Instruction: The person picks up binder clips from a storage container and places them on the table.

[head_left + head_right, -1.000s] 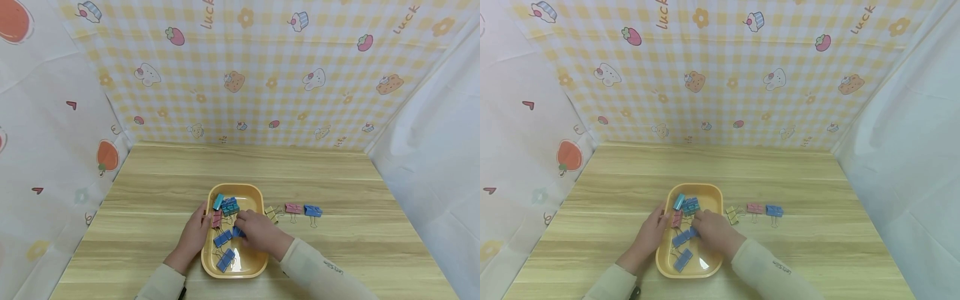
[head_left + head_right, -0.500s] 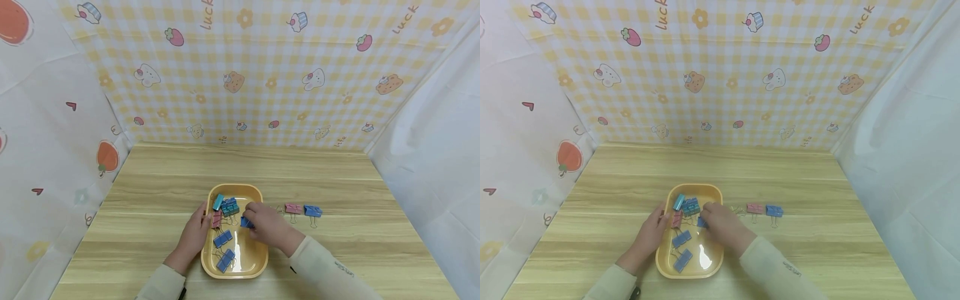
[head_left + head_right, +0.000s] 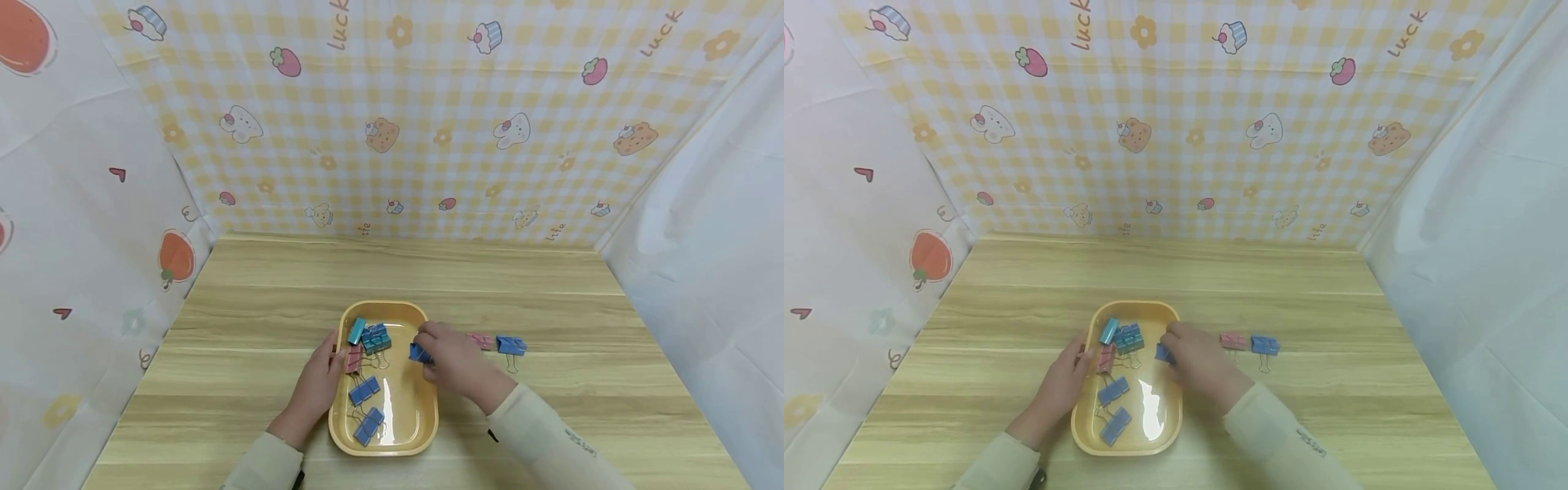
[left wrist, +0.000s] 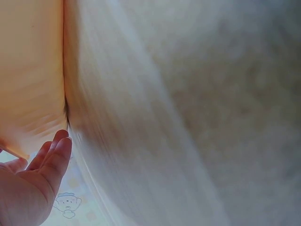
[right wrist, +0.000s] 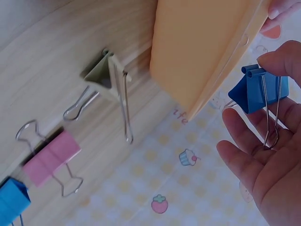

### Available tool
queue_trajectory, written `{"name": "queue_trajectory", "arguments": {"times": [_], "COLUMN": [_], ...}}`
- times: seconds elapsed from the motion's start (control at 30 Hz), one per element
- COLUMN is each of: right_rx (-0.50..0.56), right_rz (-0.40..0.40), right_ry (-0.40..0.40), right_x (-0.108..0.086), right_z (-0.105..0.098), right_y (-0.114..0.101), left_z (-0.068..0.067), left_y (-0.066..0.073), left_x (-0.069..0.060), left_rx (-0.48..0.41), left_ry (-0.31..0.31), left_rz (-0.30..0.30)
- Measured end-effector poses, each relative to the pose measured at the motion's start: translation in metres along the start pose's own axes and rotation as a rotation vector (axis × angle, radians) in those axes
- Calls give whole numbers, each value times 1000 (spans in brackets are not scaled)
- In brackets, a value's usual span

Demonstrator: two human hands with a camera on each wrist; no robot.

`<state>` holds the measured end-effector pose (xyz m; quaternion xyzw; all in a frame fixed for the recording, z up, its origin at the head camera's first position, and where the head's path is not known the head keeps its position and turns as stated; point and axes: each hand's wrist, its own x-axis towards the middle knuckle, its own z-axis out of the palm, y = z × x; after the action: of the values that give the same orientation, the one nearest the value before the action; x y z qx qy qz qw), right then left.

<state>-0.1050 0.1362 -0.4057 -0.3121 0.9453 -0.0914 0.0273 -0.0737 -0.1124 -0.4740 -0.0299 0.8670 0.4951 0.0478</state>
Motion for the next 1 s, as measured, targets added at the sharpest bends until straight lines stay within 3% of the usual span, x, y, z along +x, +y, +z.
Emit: {"name": "queue_trajectory", "arguments": {"times": [0.33,1.0], "right_rx": [-66,-81], "right_rz": [-57,34], "right_ry": [156,155], "right_x": [-11,-27], "right_z": [-6,-10], "right_y": [18,53], "left_z": [1,1], "left_y": [0,-1], "left_x": [0,0], "left_rx": [-6,2], "left_ry": [-1,4], "left_rz": [-9,9]}}
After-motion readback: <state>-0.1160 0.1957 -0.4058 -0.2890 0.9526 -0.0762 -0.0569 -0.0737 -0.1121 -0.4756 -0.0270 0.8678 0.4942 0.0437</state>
